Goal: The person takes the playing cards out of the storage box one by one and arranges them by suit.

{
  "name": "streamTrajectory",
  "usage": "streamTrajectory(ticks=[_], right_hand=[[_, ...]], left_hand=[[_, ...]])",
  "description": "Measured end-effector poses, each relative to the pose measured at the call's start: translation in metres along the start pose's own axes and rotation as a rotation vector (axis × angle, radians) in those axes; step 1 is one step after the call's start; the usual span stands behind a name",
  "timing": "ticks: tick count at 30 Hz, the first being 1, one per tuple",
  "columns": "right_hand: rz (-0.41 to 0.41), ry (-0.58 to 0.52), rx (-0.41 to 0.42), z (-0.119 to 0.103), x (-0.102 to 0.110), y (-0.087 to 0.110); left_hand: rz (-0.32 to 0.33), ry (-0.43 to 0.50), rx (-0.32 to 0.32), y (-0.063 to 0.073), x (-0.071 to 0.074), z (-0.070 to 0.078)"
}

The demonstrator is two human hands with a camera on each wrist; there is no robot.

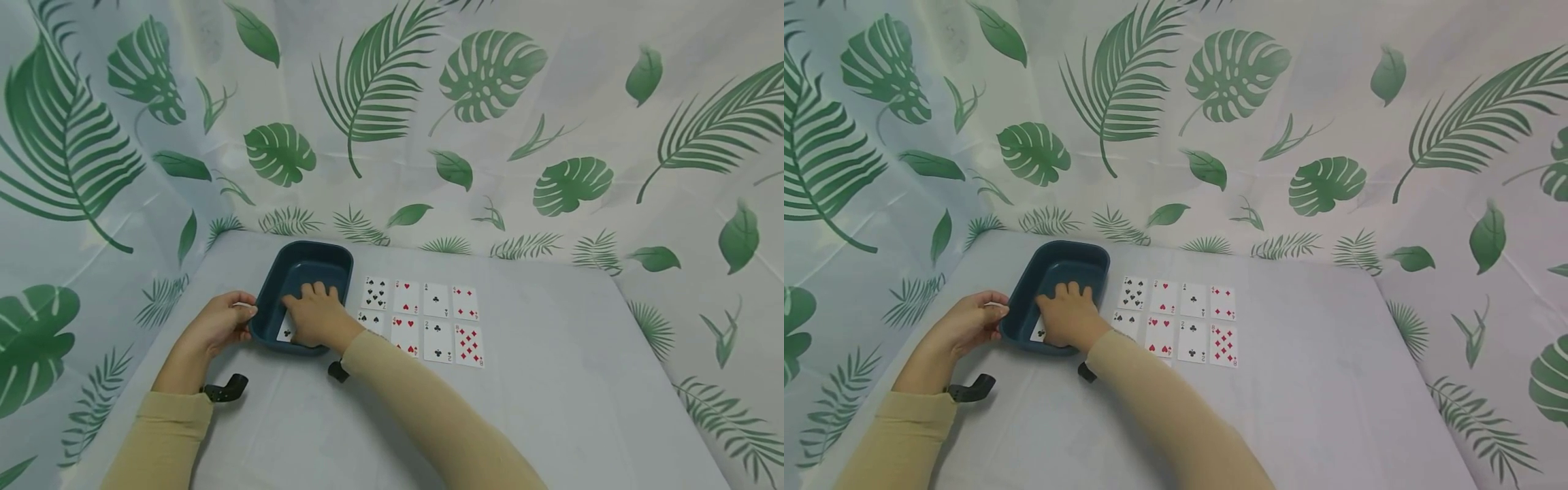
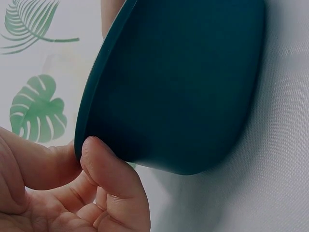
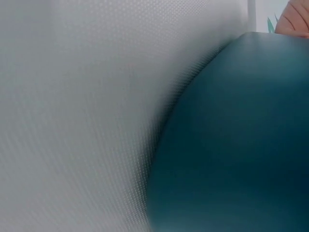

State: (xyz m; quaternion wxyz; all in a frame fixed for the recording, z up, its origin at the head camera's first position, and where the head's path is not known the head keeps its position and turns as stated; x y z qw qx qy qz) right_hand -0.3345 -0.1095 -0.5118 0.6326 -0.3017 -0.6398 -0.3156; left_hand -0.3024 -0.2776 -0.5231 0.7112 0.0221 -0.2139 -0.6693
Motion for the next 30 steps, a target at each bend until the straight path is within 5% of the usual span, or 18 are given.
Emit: streamTrajectory(ticks=[22,30], right_hand=[[0.006,-0.015,-0.009,-0.0020,-0.0016,-0.0022],[-0.011,-0.127,-0.019,0.0000,-0.0030,-0.0048]], left_hand=[[-0.004,0.006,0.001,-0.0014,0.0022,-0.0033],[-0.011,0.010,0.004,-0.0012,0.0012,-0.0032]])
Point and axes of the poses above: each hand's wrist, its own y-axis away from the middle knuckle, its own x-axis out of the back of the hand, z = x × y, the point moved 6 cm from there along -y, towards the middle knuckle, and after that the axes turned 8 degrees about z, right-handed, at the moved point
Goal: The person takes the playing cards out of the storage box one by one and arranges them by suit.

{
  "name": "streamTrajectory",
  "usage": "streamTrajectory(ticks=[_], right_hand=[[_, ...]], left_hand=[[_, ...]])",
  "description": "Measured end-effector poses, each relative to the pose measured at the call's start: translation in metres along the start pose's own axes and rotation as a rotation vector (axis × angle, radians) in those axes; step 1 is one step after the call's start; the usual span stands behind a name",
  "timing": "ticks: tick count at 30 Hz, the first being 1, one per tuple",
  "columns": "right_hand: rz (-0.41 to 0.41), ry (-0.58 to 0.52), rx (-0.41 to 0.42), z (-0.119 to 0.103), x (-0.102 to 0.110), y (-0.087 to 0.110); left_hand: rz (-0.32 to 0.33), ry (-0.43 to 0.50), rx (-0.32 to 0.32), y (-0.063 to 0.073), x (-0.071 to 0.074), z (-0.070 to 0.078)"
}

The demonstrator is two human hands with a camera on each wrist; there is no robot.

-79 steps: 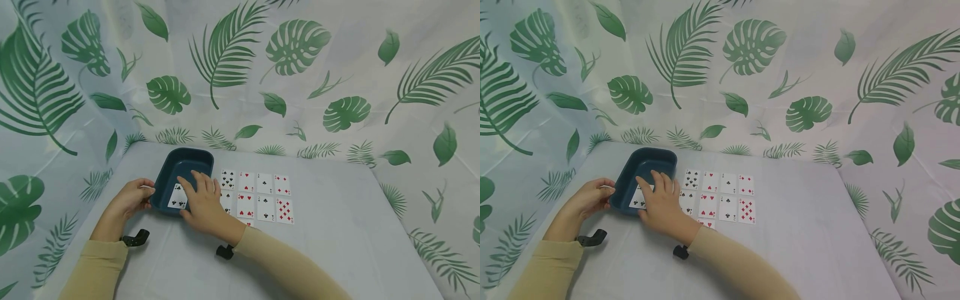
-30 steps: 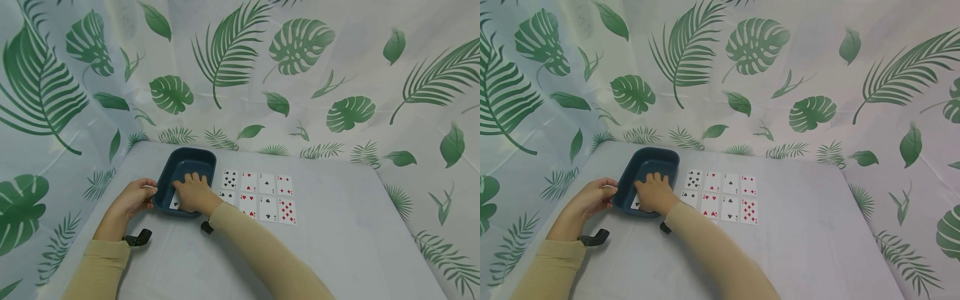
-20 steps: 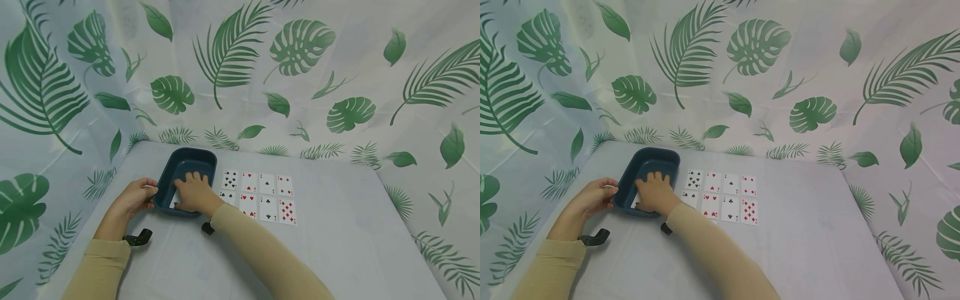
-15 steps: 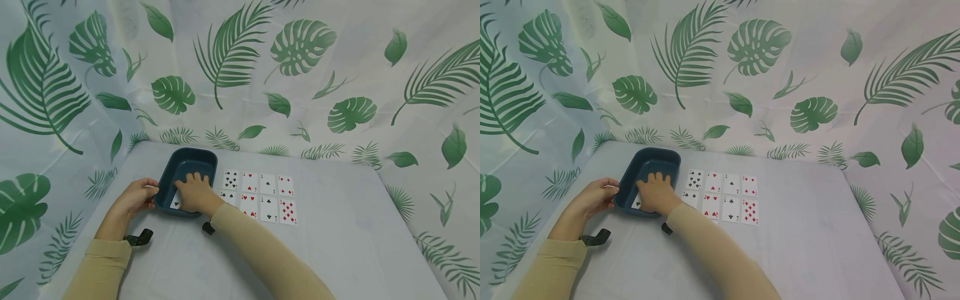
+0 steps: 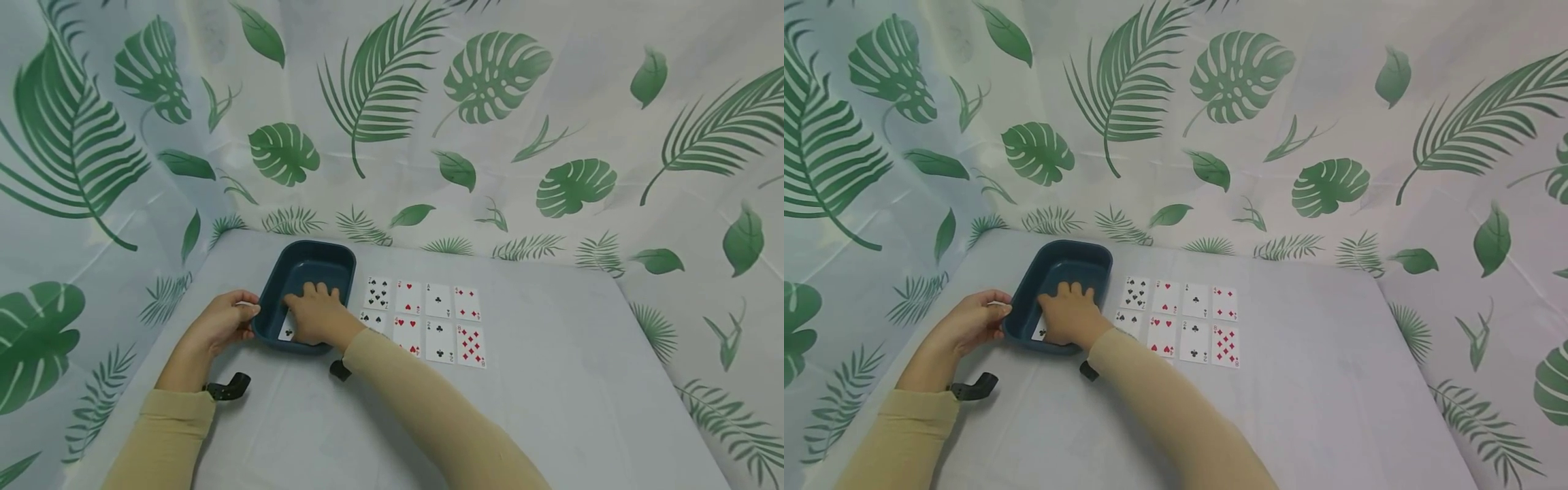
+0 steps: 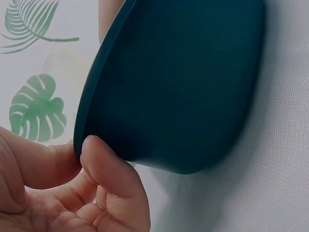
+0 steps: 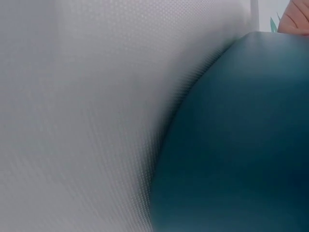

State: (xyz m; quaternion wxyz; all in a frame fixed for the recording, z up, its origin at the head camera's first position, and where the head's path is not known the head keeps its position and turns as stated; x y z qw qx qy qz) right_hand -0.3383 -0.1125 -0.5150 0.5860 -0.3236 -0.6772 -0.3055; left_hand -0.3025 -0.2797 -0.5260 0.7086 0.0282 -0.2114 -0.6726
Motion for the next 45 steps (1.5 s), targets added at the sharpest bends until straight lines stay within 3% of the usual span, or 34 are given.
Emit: streamTrajectory(ticks=[13,29,37,45], right_hand=[[0.000,-0.105,-0.053,0.007,-0.003,-0.007],[0.156,-0.200,-0.006,0.003,0.014,-0.004],[0.183,-0.299,0.000,0.009,0.029,0.012],[0.182,-0.425,0.033,0.026,0.042,0.046]], left_hand=[[-0.011,0.018,0.002,0.000,-0.002,0.000],[-0.006,0.011,0.007,0.002,0.000,0.002],[0.009,0.002,0.016,0.003,0.000,0.002],[-0.009,-0.001,0.008,0.005,0.000,0.003]])
Point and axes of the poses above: each hand's wrist, its own y-axis away from the middle knuckle, its own x-axis out of the back of the hand, z = x × y, the point moved 6 cm from there along -y, towards the middle knuckle, and after that the axes turned 8 degrees about z, right-handed, at the moved point
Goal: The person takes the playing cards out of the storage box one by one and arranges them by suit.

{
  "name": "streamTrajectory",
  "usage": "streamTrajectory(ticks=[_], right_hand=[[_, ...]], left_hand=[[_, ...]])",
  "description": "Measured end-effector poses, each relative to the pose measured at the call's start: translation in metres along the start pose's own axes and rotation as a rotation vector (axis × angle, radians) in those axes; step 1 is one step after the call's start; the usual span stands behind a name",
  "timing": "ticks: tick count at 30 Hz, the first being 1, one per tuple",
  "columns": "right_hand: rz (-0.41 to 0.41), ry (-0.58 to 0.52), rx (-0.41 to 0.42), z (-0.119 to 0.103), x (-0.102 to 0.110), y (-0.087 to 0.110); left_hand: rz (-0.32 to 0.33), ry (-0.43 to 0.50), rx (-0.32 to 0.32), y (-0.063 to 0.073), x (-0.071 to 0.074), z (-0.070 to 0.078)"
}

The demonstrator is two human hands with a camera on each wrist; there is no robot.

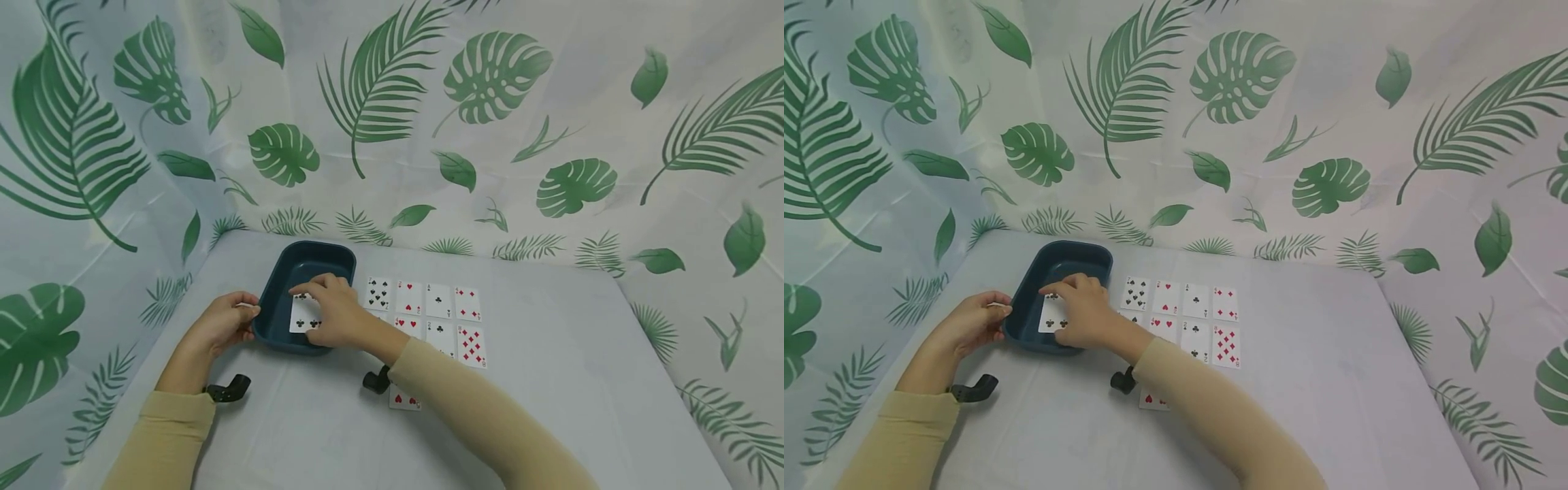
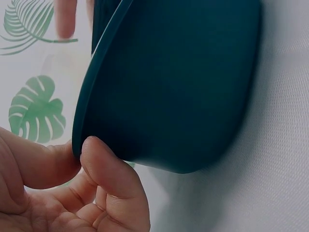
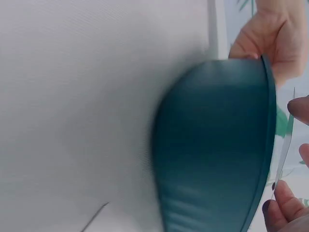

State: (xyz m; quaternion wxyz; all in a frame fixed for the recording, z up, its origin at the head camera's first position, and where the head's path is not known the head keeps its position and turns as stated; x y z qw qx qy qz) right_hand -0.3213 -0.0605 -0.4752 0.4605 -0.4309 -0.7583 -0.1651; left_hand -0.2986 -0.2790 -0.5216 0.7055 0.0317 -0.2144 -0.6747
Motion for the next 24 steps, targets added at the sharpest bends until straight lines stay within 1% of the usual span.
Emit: streamTrajectory(ticks=[3,6,9,12,15,24], right_hand=[[0.003,-0.049,0.013,0.006,0.008,0.017],[0.023,-0.098,0.026,0.012,0.015,0.035],[0.042,-0.117,0.030,0.017,0.022,0.051],[0.048,-0.122,0.017,0.024,0.026,0.066],[0.059,-0.152,-0.008,0.031,0.032,0.080],[0.110,-0.190,-0.065,0.058,0.046,0.125]], left_hand=[[-0.011,0.003,-0.001,0.000,0.000,0.000],[-0.018,0.010,0.001,0.000,0.000,-0.001],[-0.017,0.012,0.006,-0.002,-0.001,0.000],[-0.013,0.008,0.006,-0.002,0.000,-0.001],[-0.006,0.000,0.007,-0.003,0.000,-0.001],[0.001,-0.019,0.021,-0.005,0.000,-0.006]])
Point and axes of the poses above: each hand's wrist, its own y-axis away from the middle knuckle, its own x-axis out of the back of the hand, z = x × y, the point moved 6 cm from there along -y, towards the middle knuckle, and after that the axes turned 8 degrees about z, right-handed, at the moved point
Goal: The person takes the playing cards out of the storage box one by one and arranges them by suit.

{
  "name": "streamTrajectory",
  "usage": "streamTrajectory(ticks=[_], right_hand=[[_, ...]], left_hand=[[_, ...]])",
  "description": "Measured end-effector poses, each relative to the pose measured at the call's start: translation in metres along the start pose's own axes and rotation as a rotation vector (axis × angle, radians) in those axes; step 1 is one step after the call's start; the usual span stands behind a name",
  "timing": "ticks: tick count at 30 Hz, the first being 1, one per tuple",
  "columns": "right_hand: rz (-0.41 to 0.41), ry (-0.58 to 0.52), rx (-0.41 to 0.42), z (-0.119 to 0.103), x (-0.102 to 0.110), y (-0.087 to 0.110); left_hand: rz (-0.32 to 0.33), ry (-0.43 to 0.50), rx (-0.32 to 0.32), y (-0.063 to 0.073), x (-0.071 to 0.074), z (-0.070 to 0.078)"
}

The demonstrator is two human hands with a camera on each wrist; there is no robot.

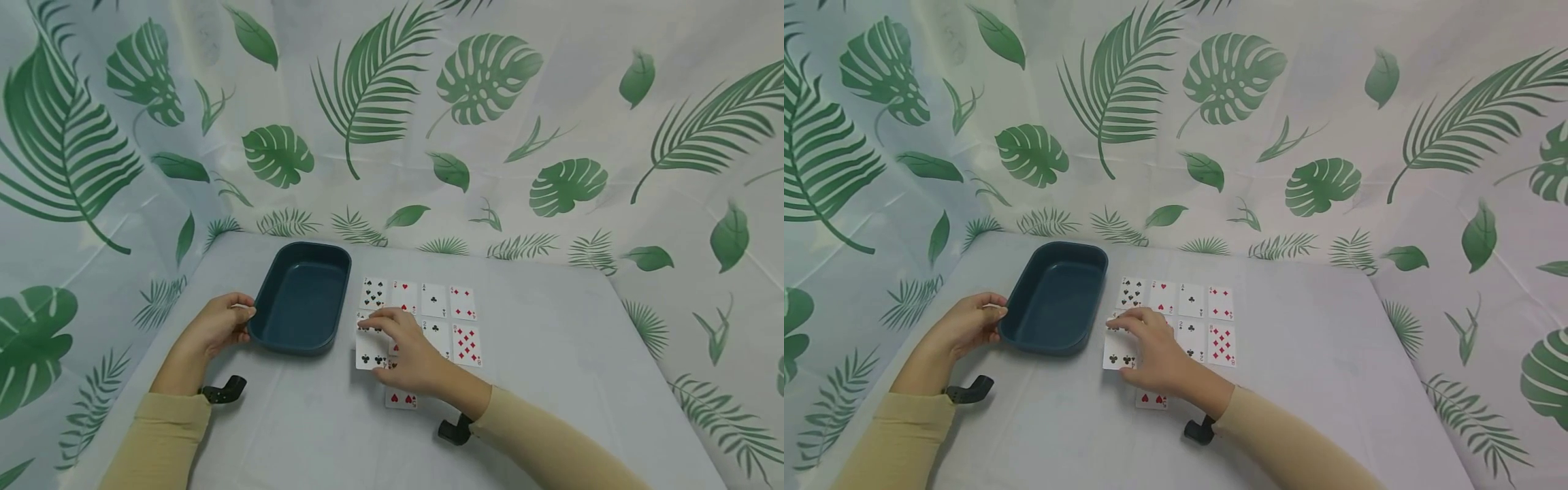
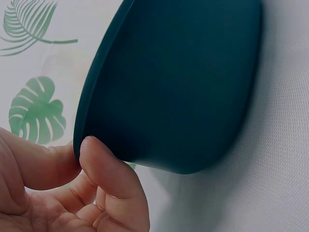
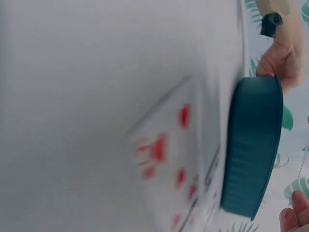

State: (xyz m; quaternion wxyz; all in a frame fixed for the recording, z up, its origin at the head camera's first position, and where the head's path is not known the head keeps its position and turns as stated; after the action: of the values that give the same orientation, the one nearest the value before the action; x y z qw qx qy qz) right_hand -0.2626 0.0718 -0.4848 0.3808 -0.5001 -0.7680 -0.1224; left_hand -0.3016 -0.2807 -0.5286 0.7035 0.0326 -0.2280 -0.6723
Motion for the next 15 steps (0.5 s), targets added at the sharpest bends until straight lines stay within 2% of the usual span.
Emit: streamTrajectory(ticks=[11,15], right_hand=[[0.036,0.055,-0.054,0.033,0.020,0.048],[0.051,0.105,-0.071,0.042,0.026,0.063]], left_hand=[[0.002,0.002,0.005,0.000,0.000,0.000],[0.000,0.004,0.005,0.000,0.000,0.000]])
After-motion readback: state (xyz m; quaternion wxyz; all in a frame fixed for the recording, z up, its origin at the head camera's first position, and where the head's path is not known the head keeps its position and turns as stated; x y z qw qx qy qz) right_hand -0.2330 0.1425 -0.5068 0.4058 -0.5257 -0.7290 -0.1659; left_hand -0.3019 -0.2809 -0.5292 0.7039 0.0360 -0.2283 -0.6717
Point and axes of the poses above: each hand's wrist, its own y-axis away from the middle knuckle, its own x-axis out of the back of the hand, z = x × y, the point moved 6 cm from there along -y, towards the middle knuckle, and after that the axes turned 8 degrees about z, right-handed, at the moved point
